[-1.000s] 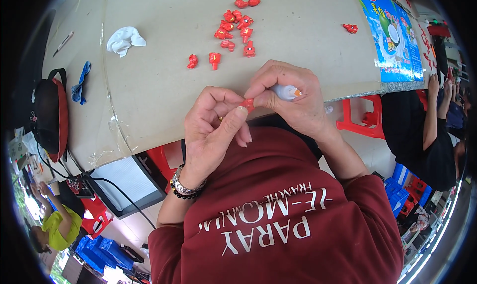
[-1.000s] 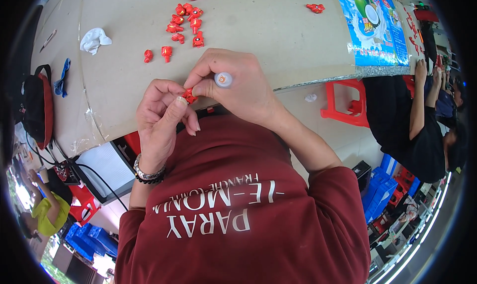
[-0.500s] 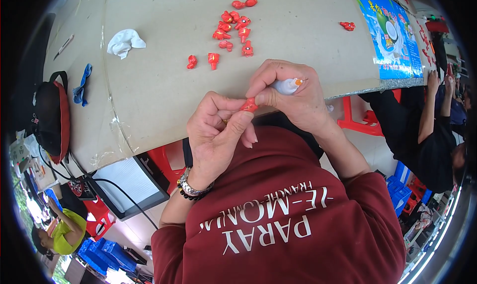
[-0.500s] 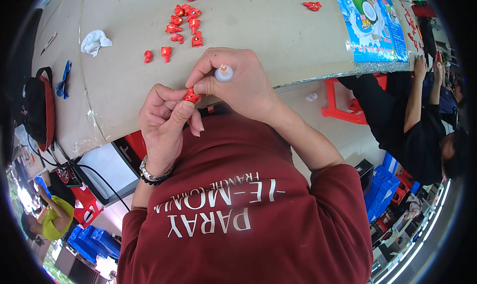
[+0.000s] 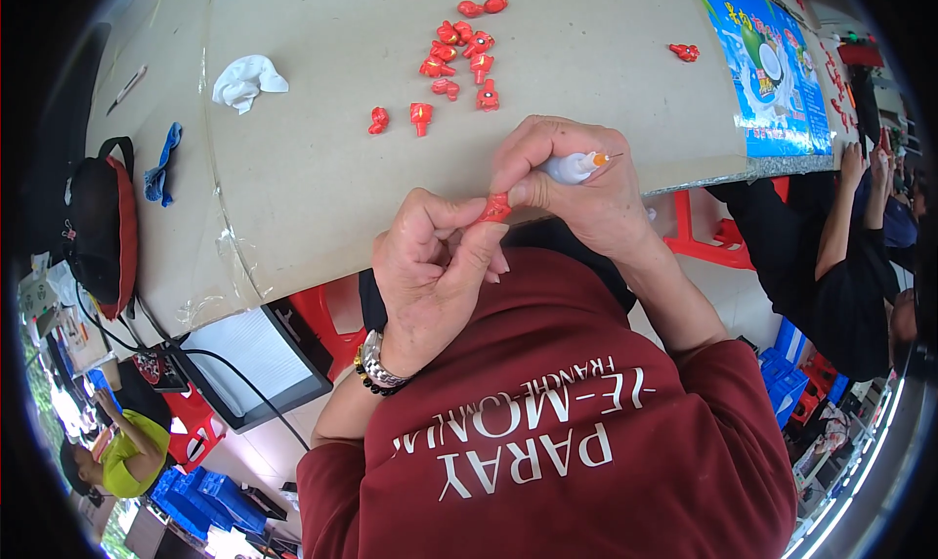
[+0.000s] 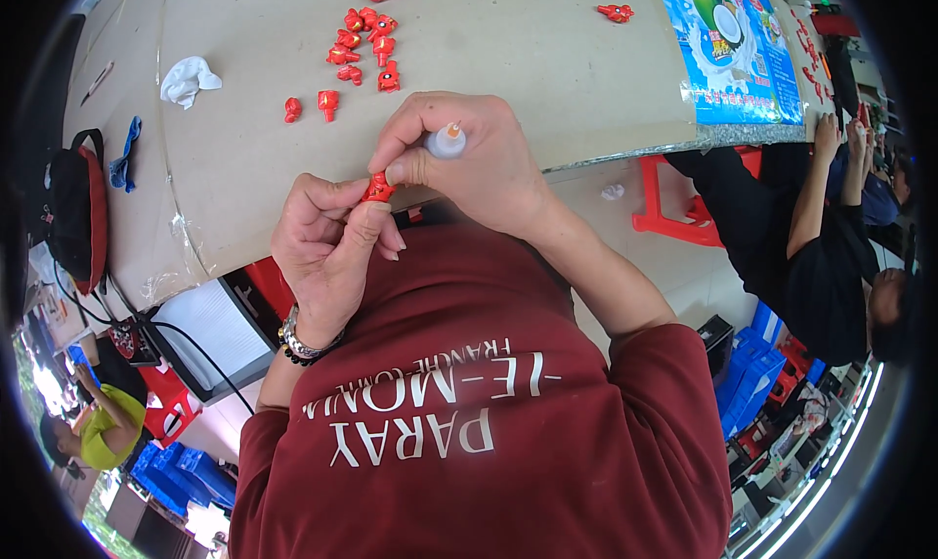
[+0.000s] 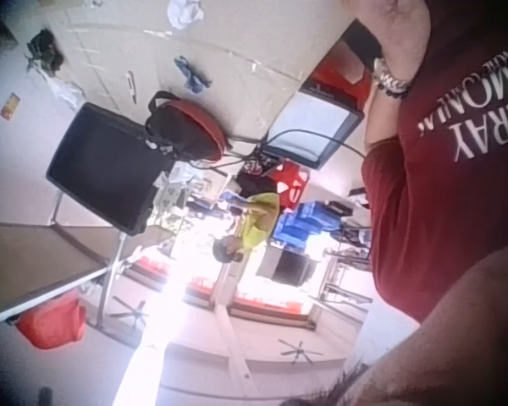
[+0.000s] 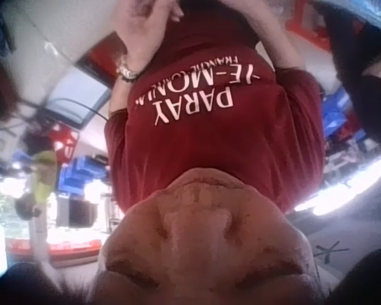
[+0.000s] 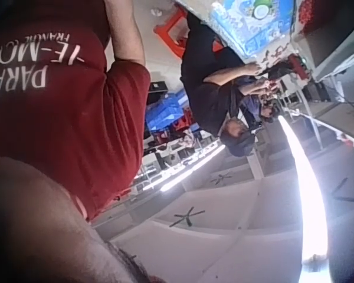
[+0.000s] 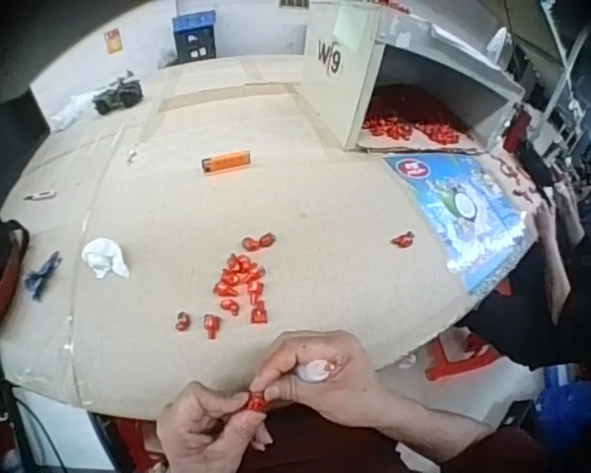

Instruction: The person applies glue from a bottle to small red plastic toy components, then presses the components together by hand to assemble them.

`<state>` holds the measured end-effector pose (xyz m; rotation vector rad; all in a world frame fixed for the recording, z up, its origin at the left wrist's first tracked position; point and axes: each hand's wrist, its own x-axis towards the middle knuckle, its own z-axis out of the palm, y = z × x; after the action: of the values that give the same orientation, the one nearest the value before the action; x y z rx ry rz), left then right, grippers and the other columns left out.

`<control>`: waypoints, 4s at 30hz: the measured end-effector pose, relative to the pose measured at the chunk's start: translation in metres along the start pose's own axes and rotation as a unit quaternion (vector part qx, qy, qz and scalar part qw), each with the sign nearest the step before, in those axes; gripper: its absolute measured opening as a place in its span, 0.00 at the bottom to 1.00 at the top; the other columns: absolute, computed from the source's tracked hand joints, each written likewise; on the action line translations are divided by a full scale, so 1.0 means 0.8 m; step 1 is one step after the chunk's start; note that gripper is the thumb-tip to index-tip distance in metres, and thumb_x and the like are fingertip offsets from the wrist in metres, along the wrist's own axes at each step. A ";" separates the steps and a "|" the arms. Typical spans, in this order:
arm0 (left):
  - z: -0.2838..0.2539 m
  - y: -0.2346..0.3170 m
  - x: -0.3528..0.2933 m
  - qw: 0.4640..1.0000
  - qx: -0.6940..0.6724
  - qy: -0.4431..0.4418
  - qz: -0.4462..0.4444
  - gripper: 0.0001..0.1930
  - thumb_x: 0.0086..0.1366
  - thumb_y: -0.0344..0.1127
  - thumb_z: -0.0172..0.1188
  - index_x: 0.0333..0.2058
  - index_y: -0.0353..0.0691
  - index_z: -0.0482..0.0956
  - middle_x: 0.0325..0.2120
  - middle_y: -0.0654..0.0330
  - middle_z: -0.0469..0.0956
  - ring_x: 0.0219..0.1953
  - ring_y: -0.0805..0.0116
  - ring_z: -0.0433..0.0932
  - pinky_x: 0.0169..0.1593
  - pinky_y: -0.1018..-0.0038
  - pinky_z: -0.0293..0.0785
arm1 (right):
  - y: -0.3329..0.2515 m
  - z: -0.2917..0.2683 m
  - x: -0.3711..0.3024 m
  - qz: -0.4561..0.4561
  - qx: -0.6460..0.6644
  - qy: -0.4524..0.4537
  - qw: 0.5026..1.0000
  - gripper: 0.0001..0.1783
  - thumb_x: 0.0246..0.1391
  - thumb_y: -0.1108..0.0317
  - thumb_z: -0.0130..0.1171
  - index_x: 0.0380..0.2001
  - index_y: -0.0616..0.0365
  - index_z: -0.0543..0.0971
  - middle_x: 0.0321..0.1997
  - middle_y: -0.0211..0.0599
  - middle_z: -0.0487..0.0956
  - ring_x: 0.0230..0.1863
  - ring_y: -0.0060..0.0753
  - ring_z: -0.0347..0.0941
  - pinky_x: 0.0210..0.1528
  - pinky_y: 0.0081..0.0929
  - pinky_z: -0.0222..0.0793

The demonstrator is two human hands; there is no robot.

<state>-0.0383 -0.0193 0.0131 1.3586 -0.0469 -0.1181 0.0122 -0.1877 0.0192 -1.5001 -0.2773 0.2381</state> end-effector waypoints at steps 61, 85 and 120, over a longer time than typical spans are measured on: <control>-0.021 -0.004 0.004 0.986 -0.151 -0.044 -0.054 0.16 0.59 0.19 0.58 0.47 0.32 0.69 0.34 0.53 0.77 0.22 0.75 0.77 0.23 0.83 0.74 | -0.016 -0.002 -0.017 -0.036 -0.086 0.008 0.996 0.20 0.44 0.87 0.49 0.42 0.59 0.63 0.44 0.40 0.69 0.35 0.26 0.71 0.40 0.24 0.68; -0.025 -0.012 0.007 0.993 -0.116 -0.013 -0.026 0.16 0.58 0.17 0.58 0.45 0.30 0.70 0.34 0.52 0.78 0.23 0.75 0.78 0.24 0.83 0.76 | -0.016 -0.013 -0.035 -0.246 -0.336 0.089 0.905 0.18 0.30 0.88 0.63 0.31 0.64 0.80 0.36 0.42 0.80 0.36 0.38 0.77 0.34 0.26 0.74; -0.025 -0.009 0.006 0.993 -0.111 -0.016 -0.037 0.16 0.56 0.15 0.58 0.44 0.30 0.72 0.31 0.55 0.77 0.23 0.76 0.78 0.24 0.83 0.77 | -0.022 -0.013 -0.032 -0.269 -0.382 0.069 0.881 0.17 0.31 0.88 0.61 0.30 0.63 0.80 0.36 0.41 0.79 0.36 0.40 0.77 0.35 0.29 0.75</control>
<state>-0.0321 -0.0018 0.0014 1.1357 -0.0096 -0.2017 -0.0089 -0.2072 0.0355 -2.1274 -0.7160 -0.4859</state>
